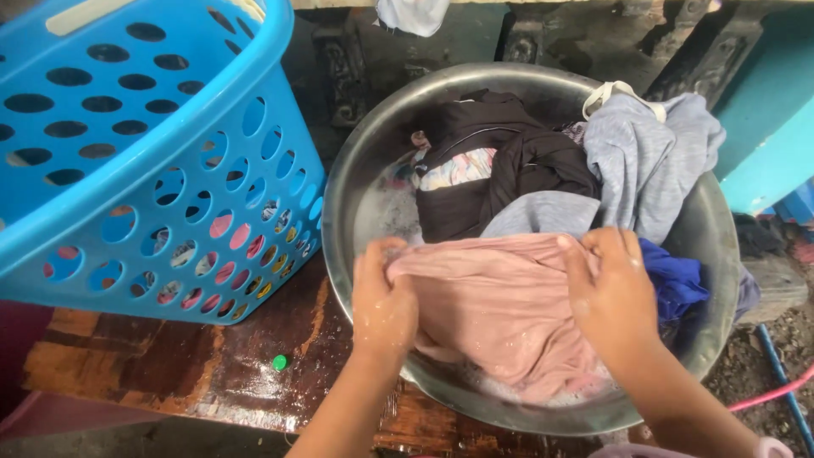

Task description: Hand-washing clothes in a basin with soapy water and transferring them to a basket.

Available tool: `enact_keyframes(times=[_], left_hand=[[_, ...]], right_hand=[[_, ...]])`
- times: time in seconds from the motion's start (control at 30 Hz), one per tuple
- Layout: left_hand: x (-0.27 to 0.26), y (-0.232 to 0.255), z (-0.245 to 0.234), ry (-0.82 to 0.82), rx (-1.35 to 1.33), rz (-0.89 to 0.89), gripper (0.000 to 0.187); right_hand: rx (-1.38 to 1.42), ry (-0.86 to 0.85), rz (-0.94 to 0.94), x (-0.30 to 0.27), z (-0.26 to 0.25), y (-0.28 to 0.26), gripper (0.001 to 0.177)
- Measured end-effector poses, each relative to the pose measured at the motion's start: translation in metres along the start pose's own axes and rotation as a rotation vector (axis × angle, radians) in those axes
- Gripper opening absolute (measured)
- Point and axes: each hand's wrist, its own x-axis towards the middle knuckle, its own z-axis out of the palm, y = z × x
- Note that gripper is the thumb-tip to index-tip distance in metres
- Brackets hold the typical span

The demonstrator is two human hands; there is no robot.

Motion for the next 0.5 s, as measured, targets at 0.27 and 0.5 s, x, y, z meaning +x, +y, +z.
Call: enact_keyframes(times=[0.27, 0.5], left_hand=[[0.008, -0.017, 0.017, -1.027, 0.792, 0.008, 0.027], [0.02, -0.054, 0.057, -1.151, 0.864, 0.114, 0.037]], right_hand=[[0.117, -0.328, 0.259, -0.045, 0.034, 0.004, 0.034], [0.067, -0.507, 0.128, -0.038, 0.089, 0.032, 0.037]])
